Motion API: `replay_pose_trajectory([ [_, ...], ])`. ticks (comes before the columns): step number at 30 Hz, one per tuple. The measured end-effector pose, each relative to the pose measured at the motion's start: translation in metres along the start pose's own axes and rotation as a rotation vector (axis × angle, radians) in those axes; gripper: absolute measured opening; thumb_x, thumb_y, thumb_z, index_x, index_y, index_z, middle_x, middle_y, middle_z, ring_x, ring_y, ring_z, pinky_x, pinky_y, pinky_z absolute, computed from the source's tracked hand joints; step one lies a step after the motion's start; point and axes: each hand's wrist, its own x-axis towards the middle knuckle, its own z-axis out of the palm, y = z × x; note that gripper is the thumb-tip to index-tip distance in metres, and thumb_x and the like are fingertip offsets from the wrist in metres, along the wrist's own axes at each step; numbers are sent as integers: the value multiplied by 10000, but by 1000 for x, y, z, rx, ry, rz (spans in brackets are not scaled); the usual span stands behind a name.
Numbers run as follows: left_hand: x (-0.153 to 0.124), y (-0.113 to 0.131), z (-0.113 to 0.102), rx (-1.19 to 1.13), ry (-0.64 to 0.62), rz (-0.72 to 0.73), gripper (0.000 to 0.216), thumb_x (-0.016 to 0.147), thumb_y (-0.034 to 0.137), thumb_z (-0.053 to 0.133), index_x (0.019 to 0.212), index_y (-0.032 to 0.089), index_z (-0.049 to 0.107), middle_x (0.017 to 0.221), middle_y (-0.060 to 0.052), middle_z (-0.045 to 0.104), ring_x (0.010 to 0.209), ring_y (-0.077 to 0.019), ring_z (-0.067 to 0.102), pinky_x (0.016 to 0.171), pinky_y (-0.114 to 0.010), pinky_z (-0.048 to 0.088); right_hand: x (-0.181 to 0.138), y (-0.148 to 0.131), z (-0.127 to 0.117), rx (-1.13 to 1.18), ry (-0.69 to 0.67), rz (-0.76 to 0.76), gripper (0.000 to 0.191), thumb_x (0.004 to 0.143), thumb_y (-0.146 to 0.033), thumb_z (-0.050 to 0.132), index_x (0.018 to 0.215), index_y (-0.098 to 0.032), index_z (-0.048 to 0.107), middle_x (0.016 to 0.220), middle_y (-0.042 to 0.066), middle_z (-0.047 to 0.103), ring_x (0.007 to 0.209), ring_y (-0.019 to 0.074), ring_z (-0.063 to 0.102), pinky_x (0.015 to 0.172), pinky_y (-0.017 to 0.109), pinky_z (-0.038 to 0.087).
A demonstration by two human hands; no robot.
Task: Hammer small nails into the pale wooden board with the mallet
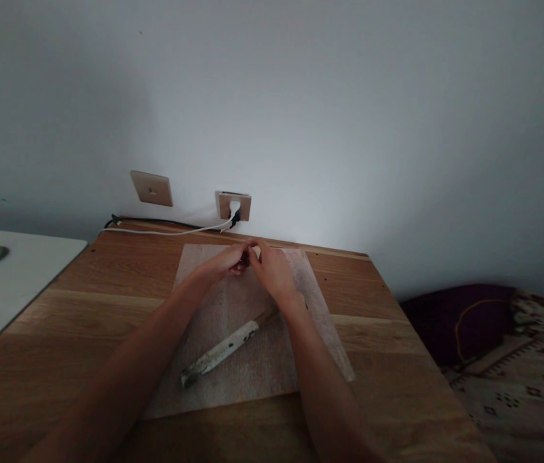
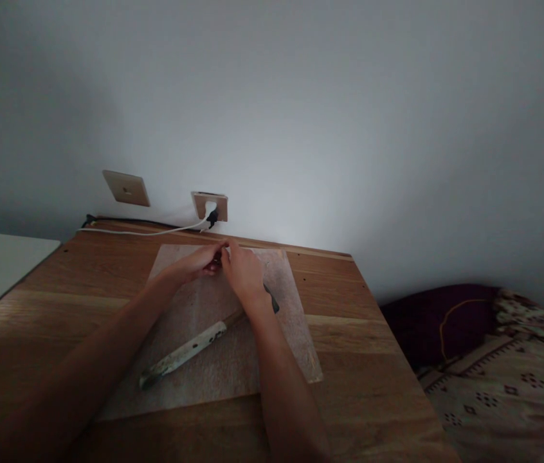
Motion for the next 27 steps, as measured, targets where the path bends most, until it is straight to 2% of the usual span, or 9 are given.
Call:
replay_pose_trajectory([
  [3, 0, 0, 2, -72, -54, -32, 494, 829, 618, 647, 650, 189, 478, 510, 62, 420, 392, -54, 298, 381, -164, 173, 1, -1, 1, 58, -39, -74, 254, 1016, -219, 474, 1147, -208, 691, 978, 91, 781, 876, 233, 721, 768, 303, 474],
  [6, 1, -2, 5, -123, -61, -54, 491, 854, 598, 615, 622, 193, 466, 470, 65, 397, 366, -55, 267, 365, -167, 154, 3, -1, 3, 103, -43, -105, 243, 993, -192, 484, 1063, -189, 717, 986, 96, 778, 873, 228, 710, 772, 299, 465],
  [9, 2, -4, 7, -181, -73, -36, 457, 836, 553, 647, 625, 194, 459, 465, 73, 388, 356, -49, 255, 358, -160, 150, 3, -2, 2, 154, 11, -99, 226, 988, -195, 489, 1016, -172, 712, 964, 99, 772, 859, 222, 701, 770, 295, 464],
  [13, 1, -8, 8, -219, -88, 1, 438, 771, 525, 721, 651, 198, 455, 465, 87, 363, 354, -41, 255, 359, -146, 141, 0, -6, 0, 264, 98, -134, 234, 1024, -241, 461, 1067, -163, 678, 998, 111, 759, 929, 222, 697, 831, 298, 463],
  [18, 0, -11, 9, -227, -177, -55, 551, 732, 641, 723, 617, 202, 410, 463, 83, 344, 358, -41, 258, 361, -151, 141, 0, -6, 3, 361, 91, -63, 269, 1050, -282, 406, 1110, -170, 643, 921, 92, 744, 874, 225, 695, 788, 302, 464],
  [21, 1, -11, 9, -228, -178, -76, 600, 752, 683, 694, 589, 204, 370, 457, 82, 324, 357, -42, 252, 360, -157, 146, 1, -4, 4, 416, 59, -27, 226, 1021, -241, 430, 1094, -179, 635, 881, 67, 732, 832, 213, 684, 758, 293, 465],
  [27, 3, -11, 8, -253, -163, -69, 571, 760, 694, 703, 638, 193, 457, 475, 68, 379, 358, -43, 265, 363, -165, 121, 1, -4, -1, 461, 41, -9, 168, 945, -170, 447, 999, -195, 604, 922, 64, 716, 880, 208, 666, 814, 314, 484],
])
